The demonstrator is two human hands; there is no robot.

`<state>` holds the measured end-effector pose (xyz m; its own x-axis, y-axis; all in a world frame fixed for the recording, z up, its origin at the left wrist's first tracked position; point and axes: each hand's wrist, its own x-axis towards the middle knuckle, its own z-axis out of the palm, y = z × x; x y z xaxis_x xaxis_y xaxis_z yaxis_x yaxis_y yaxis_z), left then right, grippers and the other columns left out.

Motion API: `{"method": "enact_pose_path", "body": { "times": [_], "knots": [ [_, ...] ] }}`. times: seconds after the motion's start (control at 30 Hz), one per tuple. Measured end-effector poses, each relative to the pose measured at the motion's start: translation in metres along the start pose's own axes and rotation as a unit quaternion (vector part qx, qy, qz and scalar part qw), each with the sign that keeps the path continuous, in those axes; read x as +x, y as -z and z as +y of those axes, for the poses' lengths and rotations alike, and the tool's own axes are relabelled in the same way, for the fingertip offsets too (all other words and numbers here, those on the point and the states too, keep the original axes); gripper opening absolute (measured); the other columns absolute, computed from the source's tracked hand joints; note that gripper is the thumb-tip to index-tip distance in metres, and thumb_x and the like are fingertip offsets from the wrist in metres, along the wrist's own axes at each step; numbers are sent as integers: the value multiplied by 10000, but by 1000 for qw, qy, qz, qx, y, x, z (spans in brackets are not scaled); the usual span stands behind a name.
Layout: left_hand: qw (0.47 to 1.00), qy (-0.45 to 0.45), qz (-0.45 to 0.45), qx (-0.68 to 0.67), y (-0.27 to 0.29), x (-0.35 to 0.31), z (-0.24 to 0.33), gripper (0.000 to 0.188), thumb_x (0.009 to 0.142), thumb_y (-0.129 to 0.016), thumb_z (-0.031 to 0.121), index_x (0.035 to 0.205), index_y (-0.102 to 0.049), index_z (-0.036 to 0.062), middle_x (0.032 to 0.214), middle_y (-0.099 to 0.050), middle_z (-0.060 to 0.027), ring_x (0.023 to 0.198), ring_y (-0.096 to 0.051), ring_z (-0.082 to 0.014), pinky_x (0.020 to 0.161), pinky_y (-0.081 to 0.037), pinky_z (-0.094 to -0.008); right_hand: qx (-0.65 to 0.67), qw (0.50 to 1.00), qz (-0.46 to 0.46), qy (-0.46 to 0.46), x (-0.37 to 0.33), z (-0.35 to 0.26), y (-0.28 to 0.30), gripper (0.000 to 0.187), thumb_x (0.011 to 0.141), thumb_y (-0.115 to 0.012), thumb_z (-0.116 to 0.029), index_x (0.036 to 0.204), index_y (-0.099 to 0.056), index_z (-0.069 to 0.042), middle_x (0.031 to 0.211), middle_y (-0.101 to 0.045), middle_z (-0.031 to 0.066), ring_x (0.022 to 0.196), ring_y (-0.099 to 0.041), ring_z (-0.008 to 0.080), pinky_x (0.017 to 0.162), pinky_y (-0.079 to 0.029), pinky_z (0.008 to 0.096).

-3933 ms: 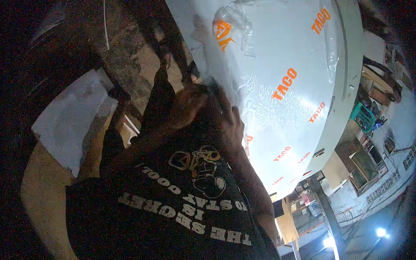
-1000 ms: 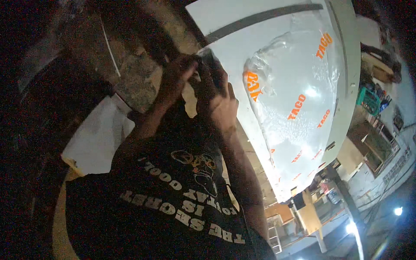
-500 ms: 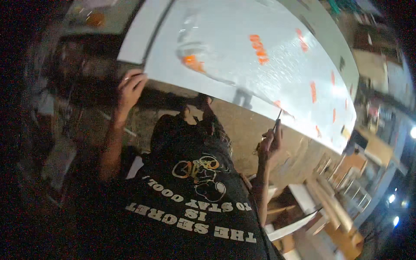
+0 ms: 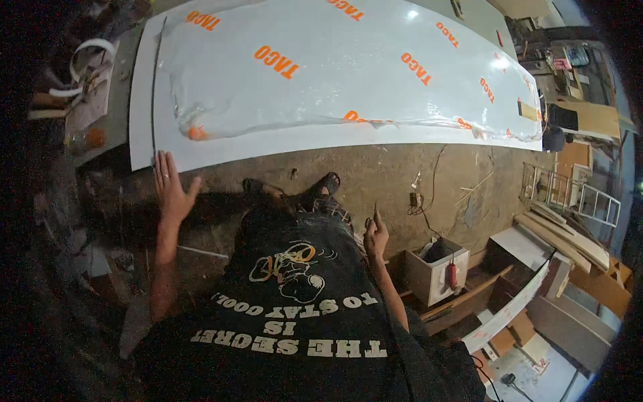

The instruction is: The person sands the edges of a large white panel using a sanding block and then uses a small file to trim the plastic film at the corners.

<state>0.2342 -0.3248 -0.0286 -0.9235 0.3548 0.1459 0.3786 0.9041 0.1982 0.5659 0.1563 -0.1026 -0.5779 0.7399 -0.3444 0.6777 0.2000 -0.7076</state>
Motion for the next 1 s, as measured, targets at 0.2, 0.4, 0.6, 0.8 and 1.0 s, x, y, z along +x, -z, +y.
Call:
{"method": "enact_pose_path", "body": {
  "times": [0.2,0.4,0.6,0.8,1.0],
  "knots": [
    [994,11,-94,57,-38,19,143,1006,908,-770,326,1614,-187,-91,1679,-167,-330,1586,-134,-466,1281,-162,-584,-16,999,28,12,59,58,55,479,1080,-506,-210,1544,-540,-93,902,-667,66,725,-531,142,710,-476,319],
    [989,-119,-75,-54,-116,67,347,800,830,-660,70,1537,-338,-124,1634,-262,-345,1558,-204,-488,1277,-175,-587,54,996,-22,-70,103,74,120,462,1111,-504,-236,1518,-550,-24,766,-615,62,635,-517,115,604,-475,328],
    [805,-397,-307,-316,-136,91,587,611,851,-674,122,1447,-558,48,1510,-527,-205,1447,-457,-379,1220,-347,-531,84,994,21,-64,125,160,156,460,1102,-525,-199,1531,-538,-35,795,-609,-12,572,-339,61,512,-339,279],
    [816,-378,-87,-429,-106,105,529,492,821,-790,205,1264,-700,10,1258,-704,-171,1235,-632,-371,1080,-476,-519,102,973,93,-186,82,157,157,467,1102,-500,-218,1502,-548,20,790,-686,84,653,-608,177,626,-513,410],
    [946,-294,-131,-28,-71,116,345,721,958,-693,234,1560,-402,-36,1633,-380,-245,1517,-362,-402,1245,-291,-518,68,970,37,-229,59,167,131,497,1052,-523,-227,1463,-560,50,840,-720,172,816,-706,317,751,-552,432]
  ]
}}
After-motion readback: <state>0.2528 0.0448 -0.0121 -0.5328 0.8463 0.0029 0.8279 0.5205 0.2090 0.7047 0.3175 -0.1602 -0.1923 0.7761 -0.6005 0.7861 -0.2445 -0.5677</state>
